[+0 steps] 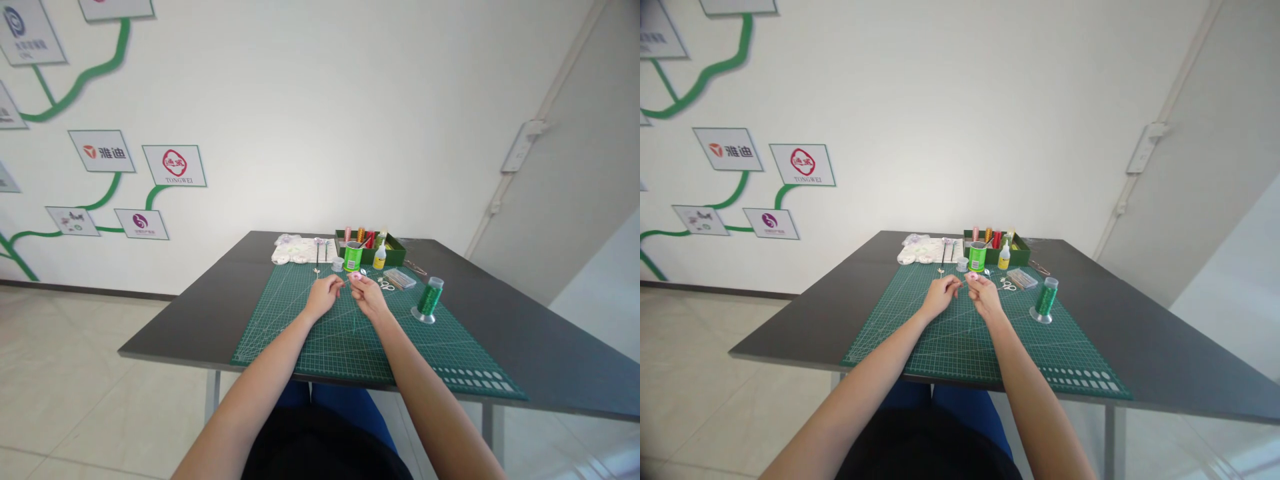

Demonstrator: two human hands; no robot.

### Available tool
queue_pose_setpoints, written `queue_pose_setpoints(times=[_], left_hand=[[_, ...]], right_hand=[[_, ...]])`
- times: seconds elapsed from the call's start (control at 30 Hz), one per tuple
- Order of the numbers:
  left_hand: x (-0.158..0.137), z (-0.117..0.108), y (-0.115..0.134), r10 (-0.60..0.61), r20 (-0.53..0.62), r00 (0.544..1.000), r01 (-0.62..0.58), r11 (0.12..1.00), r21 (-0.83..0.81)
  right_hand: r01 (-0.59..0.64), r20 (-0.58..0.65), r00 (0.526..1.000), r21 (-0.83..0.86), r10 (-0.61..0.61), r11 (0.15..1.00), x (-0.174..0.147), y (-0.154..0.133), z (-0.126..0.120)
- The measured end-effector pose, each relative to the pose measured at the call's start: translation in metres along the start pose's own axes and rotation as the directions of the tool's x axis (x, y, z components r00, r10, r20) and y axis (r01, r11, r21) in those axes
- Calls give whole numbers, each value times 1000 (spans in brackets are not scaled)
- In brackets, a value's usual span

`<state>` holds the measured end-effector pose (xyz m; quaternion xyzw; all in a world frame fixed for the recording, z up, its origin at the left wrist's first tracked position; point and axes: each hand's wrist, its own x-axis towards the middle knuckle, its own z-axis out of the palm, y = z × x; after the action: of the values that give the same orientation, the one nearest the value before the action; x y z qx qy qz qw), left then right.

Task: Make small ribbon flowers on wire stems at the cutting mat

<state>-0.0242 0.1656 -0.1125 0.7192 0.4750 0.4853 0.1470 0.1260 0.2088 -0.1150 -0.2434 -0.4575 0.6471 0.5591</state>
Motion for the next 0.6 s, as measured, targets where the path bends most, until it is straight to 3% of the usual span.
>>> queue_pose_setpoints(times=[0.2, 0.3, 0.47, 0.53, 0.6], left_hand=[[0, -1, -2, -11, 23, 1000, 10, 999, 42], [5, -8, -8, -82, 28, 996, 84, 995, -52], [14, -29, -24, -276, -204, 939, 199, 923, -329], [15, -32, -28, -340, -104, 935, 260, 853, -453], [15, -32, -28, -346, 93, 934, 339, 770, -541]], right_hand=[[12, -14, 1000, 38, -11, 999, 1, -1, -5], [19, -8, 1000, 51, -19, 998, 2, -3, -8], [-10, 36, 999, 50, 8, 999, 2, -4, -8], [-50, 72, 996, 31, 48, 998, -1, -3, -4], [-96, 112, 989, 1, 95, 995, -4, -1, 0]])
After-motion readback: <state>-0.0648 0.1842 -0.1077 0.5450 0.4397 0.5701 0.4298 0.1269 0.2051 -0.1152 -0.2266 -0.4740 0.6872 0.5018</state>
